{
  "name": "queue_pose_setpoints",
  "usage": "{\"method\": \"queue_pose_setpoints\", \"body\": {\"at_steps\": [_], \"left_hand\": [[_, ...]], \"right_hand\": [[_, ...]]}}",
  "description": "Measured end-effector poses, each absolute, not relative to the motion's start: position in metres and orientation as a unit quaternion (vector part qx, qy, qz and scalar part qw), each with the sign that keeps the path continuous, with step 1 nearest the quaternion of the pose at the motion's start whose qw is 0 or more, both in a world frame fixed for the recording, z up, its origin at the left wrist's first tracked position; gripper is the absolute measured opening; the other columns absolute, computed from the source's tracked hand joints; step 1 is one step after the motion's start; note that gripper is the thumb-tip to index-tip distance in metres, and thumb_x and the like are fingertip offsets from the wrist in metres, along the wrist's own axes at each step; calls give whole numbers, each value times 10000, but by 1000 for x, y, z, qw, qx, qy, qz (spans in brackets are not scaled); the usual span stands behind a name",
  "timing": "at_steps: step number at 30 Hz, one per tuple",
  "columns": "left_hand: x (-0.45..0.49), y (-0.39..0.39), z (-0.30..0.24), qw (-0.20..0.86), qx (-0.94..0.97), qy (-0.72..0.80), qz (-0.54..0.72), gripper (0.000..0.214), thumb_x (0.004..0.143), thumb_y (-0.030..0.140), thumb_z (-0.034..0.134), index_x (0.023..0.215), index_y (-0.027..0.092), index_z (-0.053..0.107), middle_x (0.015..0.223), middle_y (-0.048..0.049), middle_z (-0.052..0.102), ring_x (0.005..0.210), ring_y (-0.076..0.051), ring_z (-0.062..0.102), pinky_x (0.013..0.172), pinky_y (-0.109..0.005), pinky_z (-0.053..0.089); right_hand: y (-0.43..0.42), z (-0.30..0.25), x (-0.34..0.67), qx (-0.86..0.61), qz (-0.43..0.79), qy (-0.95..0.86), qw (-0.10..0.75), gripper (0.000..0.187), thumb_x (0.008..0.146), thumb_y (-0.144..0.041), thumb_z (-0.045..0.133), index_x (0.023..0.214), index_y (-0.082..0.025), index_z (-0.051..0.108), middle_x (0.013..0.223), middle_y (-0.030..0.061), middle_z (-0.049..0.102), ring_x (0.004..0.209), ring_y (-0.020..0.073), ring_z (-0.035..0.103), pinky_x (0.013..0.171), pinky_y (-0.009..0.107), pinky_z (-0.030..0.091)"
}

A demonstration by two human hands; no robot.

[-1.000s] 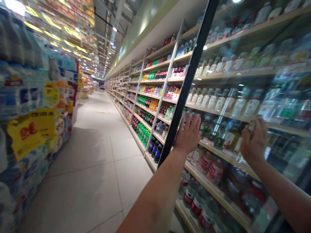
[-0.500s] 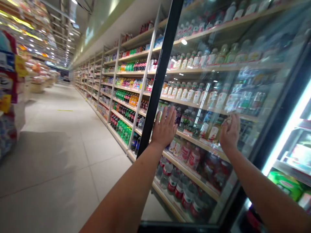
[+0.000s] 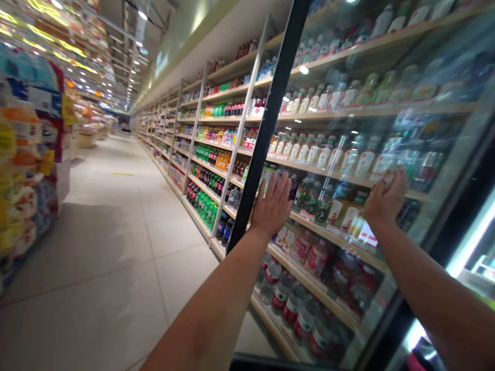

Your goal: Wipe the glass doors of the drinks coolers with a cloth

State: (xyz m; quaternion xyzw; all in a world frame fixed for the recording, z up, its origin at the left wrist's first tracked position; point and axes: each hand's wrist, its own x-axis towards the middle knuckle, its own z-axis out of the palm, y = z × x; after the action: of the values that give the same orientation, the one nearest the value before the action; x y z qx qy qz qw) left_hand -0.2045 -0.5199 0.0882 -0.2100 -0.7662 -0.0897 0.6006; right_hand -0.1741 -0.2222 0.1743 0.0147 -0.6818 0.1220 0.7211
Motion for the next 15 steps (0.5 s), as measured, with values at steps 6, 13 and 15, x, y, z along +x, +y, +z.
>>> {"method": "queue_pose_setpoints", "body": {"at_steps": [6,13,15], "left_hand": [[-204,-520,88,614,-209,-756,-87,605,1055,371,411,1593,110,317,1667,-77,237,1565,-311,163,1285,-518,234],[-207,-521,87,620,-206,-753,-79,609,1049,369,431,1589,108,324,1666,-86,231,1562,-317,169,1276,-530,257],[-208,-522,86,626,-203,-749,-75,604,1047,367,433,1585,110,334,1665,-83,232,1561,-316,173,1275,-526,262]], "right_hand": [[-239,134,-171,95,81,-704,699,570,1029,-358,359,1518,-67,388,1604,207,345,1531,282,285,1257,557,276],[-221,164,-178,30,141,-654,742,575,1001,-359,381,1488,-61,455,1565,234,405,1501,305,344,1244,578,279],[-230,167,-180,25,153,-641,752,568,1004,-364,375,1491,-83,455,1568,219,407,1504,303,339,1240,592,283]]}}
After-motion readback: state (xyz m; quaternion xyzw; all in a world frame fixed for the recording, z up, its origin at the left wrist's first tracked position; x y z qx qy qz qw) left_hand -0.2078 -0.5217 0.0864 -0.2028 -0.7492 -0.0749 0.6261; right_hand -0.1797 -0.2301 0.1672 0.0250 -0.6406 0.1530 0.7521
